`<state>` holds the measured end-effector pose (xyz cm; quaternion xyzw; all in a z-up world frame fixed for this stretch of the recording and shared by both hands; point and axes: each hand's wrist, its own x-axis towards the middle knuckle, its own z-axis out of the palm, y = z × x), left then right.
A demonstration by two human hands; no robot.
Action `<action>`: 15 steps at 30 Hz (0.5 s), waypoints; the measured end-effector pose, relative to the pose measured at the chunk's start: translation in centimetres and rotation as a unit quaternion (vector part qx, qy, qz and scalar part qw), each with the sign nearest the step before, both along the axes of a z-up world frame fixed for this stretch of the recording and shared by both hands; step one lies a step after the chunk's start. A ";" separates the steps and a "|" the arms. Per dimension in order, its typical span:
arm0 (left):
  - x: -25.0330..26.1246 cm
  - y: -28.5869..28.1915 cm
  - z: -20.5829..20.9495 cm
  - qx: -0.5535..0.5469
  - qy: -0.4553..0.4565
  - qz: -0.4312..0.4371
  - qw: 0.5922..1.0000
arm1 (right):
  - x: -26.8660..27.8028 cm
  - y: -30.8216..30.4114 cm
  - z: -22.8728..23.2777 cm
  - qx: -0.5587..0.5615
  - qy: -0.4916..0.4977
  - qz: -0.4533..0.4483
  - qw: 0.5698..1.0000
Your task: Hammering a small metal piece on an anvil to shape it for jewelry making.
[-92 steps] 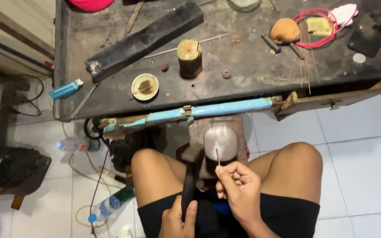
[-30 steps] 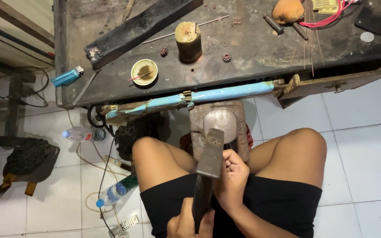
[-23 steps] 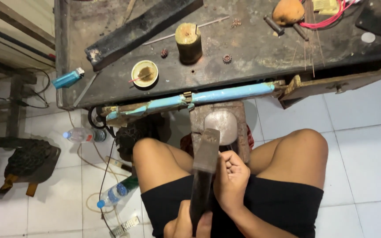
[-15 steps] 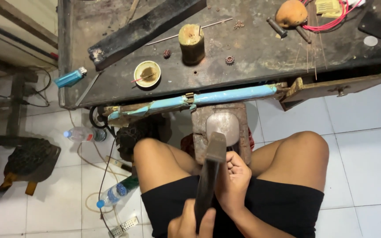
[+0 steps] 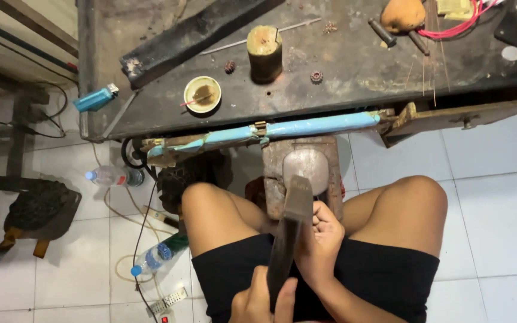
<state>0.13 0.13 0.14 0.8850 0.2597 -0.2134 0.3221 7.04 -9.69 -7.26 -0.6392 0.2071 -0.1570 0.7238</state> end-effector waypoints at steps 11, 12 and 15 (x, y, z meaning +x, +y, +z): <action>0.5 -0.1 -0.5 0.039 0.061 -0.035 0.997 | 0.2 0.2 0.8 0.014 0.023 -0.007 1.000; 0.2 0.3 -0.8 0.039 0.060 -0.037 0.997 | 0.3 0.1 0.7 0.014 0.023 -0.008 1.000; -0.2 0.7 -0.7 -0.050 -0.091 -0.046 0.994 | 0.0 0.0 0.6 -0.018 0.016 -0.003 1.000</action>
